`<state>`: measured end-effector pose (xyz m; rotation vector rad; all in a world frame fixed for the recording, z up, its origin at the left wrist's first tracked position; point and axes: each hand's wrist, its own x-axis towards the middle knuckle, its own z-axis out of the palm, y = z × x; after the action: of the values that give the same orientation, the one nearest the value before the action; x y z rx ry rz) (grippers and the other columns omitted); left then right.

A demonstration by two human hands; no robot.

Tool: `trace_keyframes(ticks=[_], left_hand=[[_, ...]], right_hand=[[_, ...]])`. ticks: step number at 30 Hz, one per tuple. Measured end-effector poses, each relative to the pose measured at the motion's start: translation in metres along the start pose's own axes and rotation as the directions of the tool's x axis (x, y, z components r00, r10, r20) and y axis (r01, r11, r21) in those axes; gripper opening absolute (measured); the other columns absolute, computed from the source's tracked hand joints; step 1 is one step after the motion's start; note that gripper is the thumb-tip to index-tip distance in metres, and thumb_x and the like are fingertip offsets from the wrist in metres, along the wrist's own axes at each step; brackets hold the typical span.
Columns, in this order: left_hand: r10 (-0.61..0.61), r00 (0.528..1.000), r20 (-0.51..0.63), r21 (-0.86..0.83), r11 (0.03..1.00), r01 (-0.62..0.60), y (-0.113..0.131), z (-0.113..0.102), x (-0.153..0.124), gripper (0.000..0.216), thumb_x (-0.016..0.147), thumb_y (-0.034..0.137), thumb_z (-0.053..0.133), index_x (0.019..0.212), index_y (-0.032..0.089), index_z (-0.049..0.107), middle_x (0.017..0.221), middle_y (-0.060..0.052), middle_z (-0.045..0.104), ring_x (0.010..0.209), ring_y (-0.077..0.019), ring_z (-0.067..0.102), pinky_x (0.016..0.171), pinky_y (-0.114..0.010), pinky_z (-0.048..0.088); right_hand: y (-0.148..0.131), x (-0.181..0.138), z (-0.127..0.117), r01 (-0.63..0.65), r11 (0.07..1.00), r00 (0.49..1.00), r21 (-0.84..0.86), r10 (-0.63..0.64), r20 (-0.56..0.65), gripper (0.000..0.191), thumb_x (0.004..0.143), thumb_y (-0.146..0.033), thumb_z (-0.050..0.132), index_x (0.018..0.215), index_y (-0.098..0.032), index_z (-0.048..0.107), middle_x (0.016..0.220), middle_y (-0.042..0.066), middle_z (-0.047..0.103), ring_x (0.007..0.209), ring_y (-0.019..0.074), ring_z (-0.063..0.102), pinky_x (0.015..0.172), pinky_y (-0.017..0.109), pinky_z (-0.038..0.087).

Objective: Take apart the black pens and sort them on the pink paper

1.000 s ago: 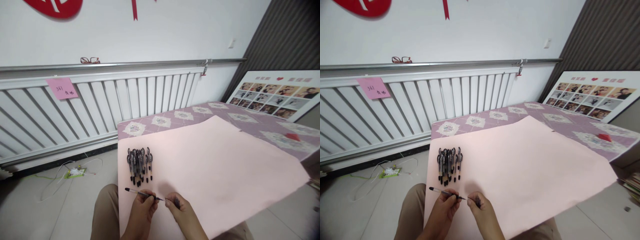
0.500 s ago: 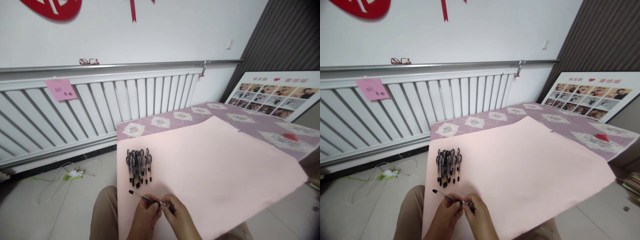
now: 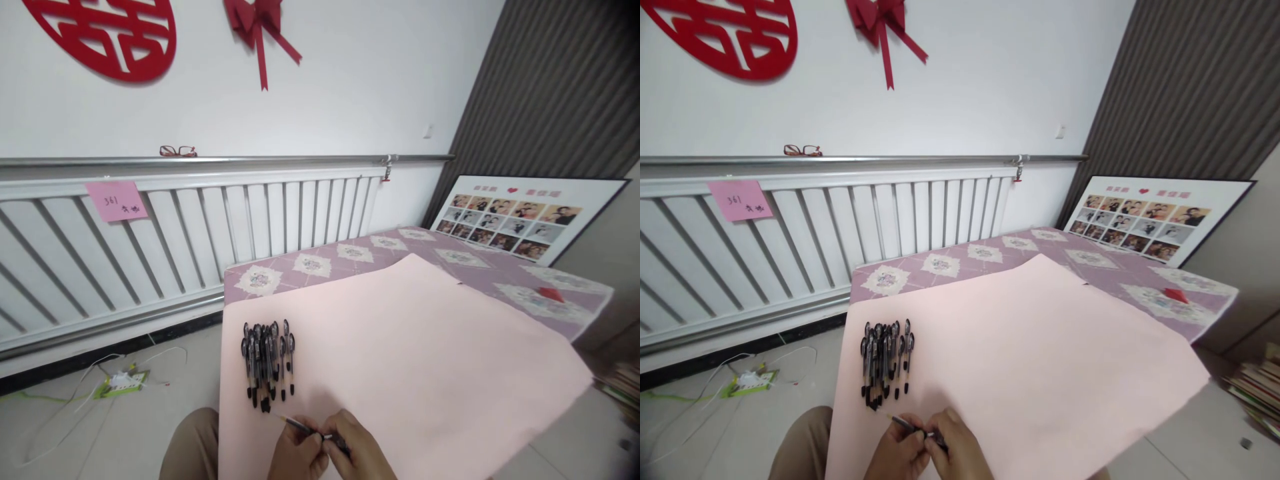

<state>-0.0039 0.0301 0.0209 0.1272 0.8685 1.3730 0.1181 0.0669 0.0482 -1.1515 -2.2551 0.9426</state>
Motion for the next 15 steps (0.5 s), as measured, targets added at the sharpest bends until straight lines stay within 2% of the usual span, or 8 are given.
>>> trace_keyframes(ticks=[4,9,12,15], left_hand=[[-0.021,0.998,0.056,0.029,0.999,0.019,-0.007,0.014,0.014,0.032,0.047,0.014,0.075,0.063,0.019,0.047,0.055,0.004,0.060,0.054,-0.0086,0.056,0.055,-0.020,0.040],[-0.001,0.998,0.063,0.028,1.000,-0.001,-0.021,0.029,0.035,0.035,0.044,0.016,0.074,0.062,0.021,0.045,0.049,0.007,0.054,0.049,-0.0086,0.053,0.053,-0.020,0.037],[-0.034,0.999,-0.002,0.089,0.995,0.034,-0.022,0.037,0.044,0.038,0.046,0.019,0.073,0.072,0.022,0.046,0.056,0.007,0.054,0.053,-0.0100,0.055,0.052,-0.020,0.035],[0.010,1.000,-0.024,0.241,0.971,-0.004,-0.015,0.040,0.046,0.040,0.052,0.019,0.070,0.085,0.023,0.047,0.063,0.006,0.054,0.053,-0.0099,0.054,0.047,-0.019,0.030]], right_hand=[[0.013,0.005,-0.018,0.039,0.997,0.996,-0.072,-0.033,0.077,0.018,0.070,-0.011,0.049,0.079,-0.021,0.060,0.080,0.001,0.058,0.073,0.0126,0.056,0.066,0.020,0.040],[0.024,0.009,-0.037,0.031,0.984,0.996,-0.173,-0.017,0.086,0.016,0.072,-0.015,0.050,0.077,-0.023,0.063,0.079,0.001,0.060,0.071,0.0133,0.056,0.063,0.021,0.040],[0.034,0.015,-0.045,0.020,0.979,0.999,-0.204,-0.010,0.052,0.015,0.073,-0.016,0.048,0.074,-0.022,0.062,0.076,0.000,0.060,0.067,0.0127,0.056,0.060,0.020,0.040],[0.049,0.024,-0.053,-0.016,0.975,0.999,-0.221,0.006,-0.045,0.015,0.075,-0.018,0.046,0.074,-0.021,0.061,0.075,0.000,0.060,0.068,0.0133,0.057,0.062,0.021,0.041]])
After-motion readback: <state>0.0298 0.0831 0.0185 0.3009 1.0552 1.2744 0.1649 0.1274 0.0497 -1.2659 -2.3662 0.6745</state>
